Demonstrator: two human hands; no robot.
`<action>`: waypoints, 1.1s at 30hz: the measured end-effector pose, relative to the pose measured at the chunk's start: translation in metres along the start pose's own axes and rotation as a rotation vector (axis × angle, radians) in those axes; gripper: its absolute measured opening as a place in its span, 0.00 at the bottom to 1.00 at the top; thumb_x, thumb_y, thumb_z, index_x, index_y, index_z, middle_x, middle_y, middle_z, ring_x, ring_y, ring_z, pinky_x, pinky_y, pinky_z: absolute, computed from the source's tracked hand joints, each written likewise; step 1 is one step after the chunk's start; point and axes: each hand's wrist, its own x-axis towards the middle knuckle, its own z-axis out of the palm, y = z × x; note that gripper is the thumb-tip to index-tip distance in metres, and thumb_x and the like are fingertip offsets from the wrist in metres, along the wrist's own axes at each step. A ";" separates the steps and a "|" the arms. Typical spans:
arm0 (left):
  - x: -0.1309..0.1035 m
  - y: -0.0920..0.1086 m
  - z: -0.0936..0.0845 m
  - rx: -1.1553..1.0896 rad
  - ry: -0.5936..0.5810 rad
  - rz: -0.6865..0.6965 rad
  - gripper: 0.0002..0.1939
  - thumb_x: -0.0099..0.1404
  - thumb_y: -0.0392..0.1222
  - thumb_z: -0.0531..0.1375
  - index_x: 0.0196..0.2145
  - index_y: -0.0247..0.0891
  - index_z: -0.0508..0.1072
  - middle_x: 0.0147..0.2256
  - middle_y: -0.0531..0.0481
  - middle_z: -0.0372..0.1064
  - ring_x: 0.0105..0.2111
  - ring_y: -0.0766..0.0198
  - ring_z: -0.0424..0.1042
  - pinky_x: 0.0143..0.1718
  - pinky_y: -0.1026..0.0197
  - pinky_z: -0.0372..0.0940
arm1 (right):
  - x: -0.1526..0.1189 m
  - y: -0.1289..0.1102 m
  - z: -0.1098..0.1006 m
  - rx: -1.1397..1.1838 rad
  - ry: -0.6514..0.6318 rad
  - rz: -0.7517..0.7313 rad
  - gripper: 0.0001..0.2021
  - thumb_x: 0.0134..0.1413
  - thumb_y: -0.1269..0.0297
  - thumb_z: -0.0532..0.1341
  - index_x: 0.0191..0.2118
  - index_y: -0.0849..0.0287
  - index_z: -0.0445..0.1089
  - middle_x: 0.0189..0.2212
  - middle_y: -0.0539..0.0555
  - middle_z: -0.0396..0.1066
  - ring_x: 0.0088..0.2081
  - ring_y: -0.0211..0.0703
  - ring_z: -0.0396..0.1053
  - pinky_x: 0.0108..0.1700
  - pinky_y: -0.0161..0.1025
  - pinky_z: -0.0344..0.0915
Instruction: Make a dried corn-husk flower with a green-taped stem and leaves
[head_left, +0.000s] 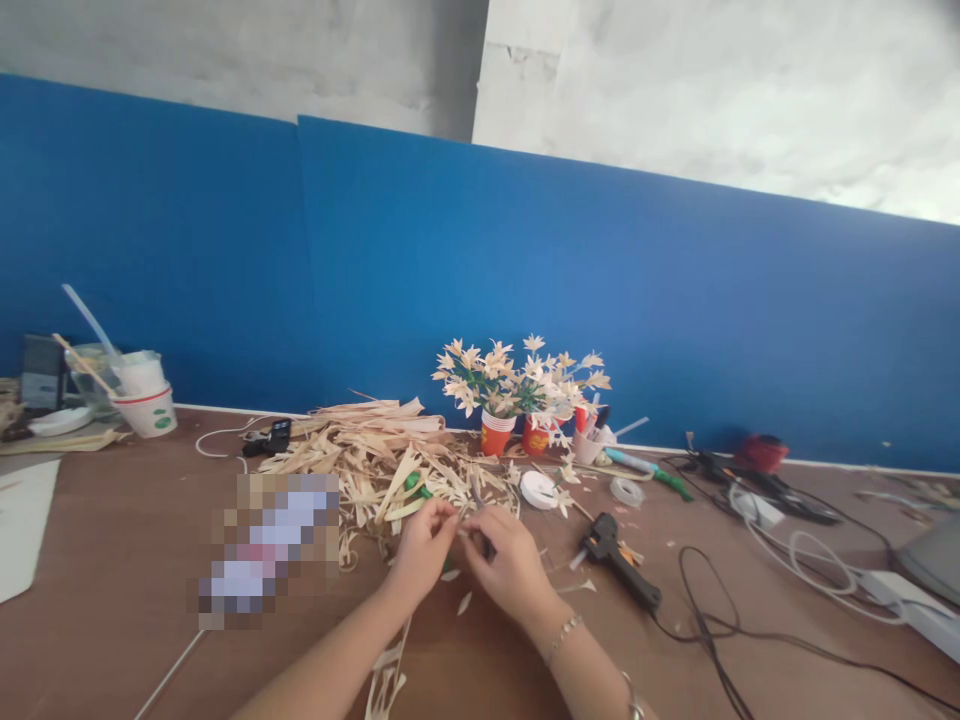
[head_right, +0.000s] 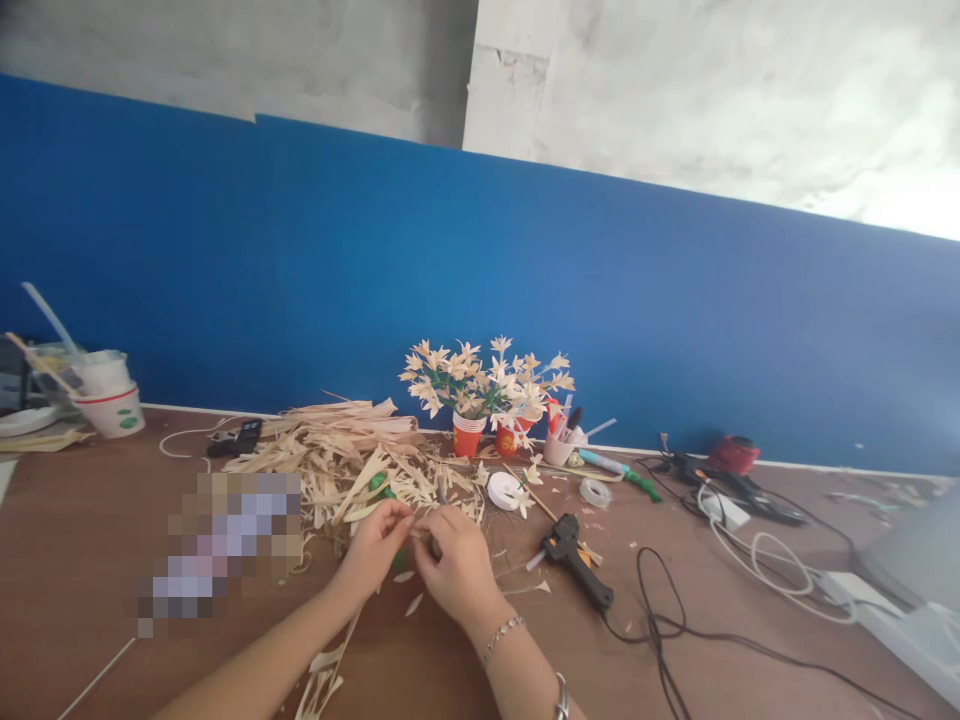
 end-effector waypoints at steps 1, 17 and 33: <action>0.000 0.000 0.000 -0.020 0.002 -0.011 0.06 0.56 0.43 0.56 0.29 0.37 0.65 0.23 0.55 0.64 0.25 0.65 0.65 0.28 0.64 0.59 | 0.000 0.000 0.000 -0.025 0.001 -0.026 0.07 0.51 0.72 0.53 0.29 0.59 0.68 0.27 0.54 0.66 0.32 0.41 0.62 0.36 0.36 0.58; -0.011 0.025 0.000 0.247 0.002 0.159 0.05 0.59 0.42 0.52 0.30 0.40 0.66 0.27 0.51 0.67 0.29 0.61 0.66 0.33 0.61 0.60 | 0.002 0.010 0.018 0.525 0.037 0.519 0.08 0.44 0.62 0.58 0.23 0.62 0.65 0.17 0.47 0.62 0.21 0.34 0.58 0.24 0.31 0.55; -0.018 0.023 0.008 0.424 0.117 0.294 0.06 0.57 0.36 0.53 0.28 0.40 0.70 0.29 0.47 0.68 0.32 0.57 0.67 0.35 0.57 0.61 | 0.006 -0.007 0.023 0.171 0.163 0.712 0.07 0.37 0.66 0.56 0.15 0.58 0.59 0.14 0.48 0.64 0.19 0.37 0.60 0.22 0.32 0.53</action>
